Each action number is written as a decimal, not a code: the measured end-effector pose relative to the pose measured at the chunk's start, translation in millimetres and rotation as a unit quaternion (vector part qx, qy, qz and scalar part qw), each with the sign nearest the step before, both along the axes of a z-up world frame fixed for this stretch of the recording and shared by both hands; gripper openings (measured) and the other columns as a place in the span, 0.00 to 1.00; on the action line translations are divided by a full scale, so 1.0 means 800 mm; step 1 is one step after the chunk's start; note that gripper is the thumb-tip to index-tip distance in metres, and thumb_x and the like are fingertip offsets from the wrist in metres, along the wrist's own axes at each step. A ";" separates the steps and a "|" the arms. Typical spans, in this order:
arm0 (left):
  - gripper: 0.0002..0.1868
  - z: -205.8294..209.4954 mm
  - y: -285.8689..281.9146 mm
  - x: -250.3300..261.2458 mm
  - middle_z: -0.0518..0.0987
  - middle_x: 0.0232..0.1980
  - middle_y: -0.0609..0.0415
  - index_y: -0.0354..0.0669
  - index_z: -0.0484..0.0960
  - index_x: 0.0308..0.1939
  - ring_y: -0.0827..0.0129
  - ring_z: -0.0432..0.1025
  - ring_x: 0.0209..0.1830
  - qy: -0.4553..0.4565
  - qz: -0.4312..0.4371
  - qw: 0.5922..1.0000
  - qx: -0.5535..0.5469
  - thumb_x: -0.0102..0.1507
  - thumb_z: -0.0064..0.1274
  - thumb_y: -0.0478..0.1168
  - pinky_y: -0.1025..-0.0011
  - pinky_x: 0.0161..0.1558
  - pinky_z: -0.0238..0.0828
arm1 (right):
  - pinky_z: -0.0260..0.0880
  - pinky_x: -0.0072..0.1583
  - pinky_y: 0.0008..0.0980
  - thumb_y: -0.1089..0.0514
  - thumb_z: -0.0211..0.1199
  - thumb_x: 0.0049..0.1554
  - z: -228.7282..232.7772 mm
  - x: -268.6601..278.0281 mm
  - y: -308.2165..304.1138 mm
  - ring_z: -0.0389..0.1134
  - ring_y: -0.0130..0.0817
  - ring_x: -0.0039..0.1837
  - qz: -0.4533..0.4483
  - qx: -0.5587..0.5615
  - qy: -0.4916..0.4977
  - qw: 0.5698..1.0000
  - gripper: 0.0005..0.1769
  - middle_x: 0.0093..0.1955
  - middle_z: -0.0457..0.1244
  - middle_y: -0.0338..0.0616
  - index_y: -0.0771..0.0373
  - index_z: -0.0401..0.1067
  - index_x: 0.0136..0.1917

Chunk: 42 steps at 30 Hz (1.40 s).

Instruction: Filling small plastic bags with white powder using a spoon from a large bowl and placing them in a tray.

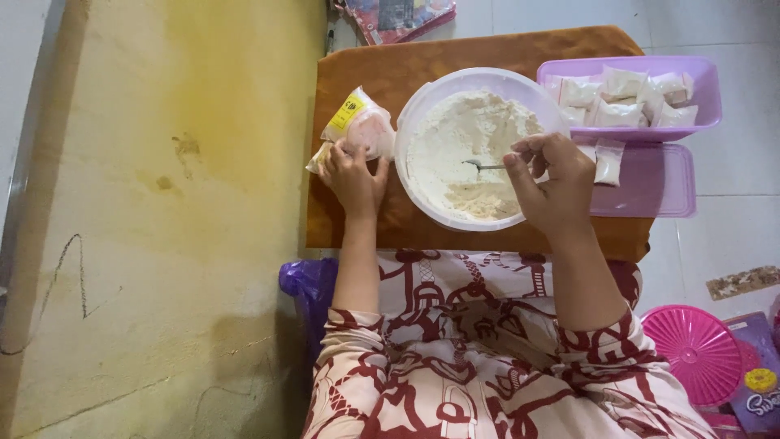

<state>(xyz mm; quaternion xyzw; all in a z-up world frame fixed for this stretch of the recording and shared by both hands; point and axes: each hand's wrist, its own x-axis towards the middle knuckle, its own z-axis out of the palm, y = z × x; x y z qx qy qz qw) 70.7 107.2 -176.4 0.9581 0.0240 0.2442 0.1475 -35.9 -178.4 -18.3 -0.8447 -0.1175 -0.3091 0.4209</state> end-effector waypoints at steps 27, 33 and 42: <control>0.12 0.009 -0.015 0.020 0.74 0.65 0.57 0.54 0.84 0.39 0.51 0.69 0.65 0.009 0.019 0.997 -0.079 0.64 0.57 0.55 0.29 0.60 0.57 | 0.65 0.37 0.31 0.63 0.70 0.60 0.002 0.002 -0.004 0.63 0.34 0.31 -0.016 -0.014 0.007 1.000 0.04 0.33 0.66 0.43 0.64 0.77 0.45; 0.14 0.016 -0.009 0.017 0.79 0.61 0.61 0.54 0.82 0.37 0.55 0.73 0.61 -0.030 0.006 0.989 -0.145 0.66 0.55 0.57 0.29 0.66 0.48 | 0.66 0.37 0.35 0.59 0.74 0.54 -0.019 0.006 -0.011 0.64 0.37 0.31 -0.034 -0.018 0.004 0.999 0.07 0.31 0.63 0.40 0.60 0.77 0.45; 0.09 0.158 -0.020 -0.034 0.75 0.32 0.52 0.45 0.73 0.41 0.65 0.74 0.32 -0.140 -0.113 0.883 -0.434 0.73 0.45 0.44 0.69 0.44 0.70 | 0.68 0.38 0.34 0.54 0.73 0.54 -0.009 0.006 -0.003 0.66 0.35 0.31 -0.061 0.000 0.004 0.998 0.08 0.31 0.65 0.40 0.58 0.78 0.43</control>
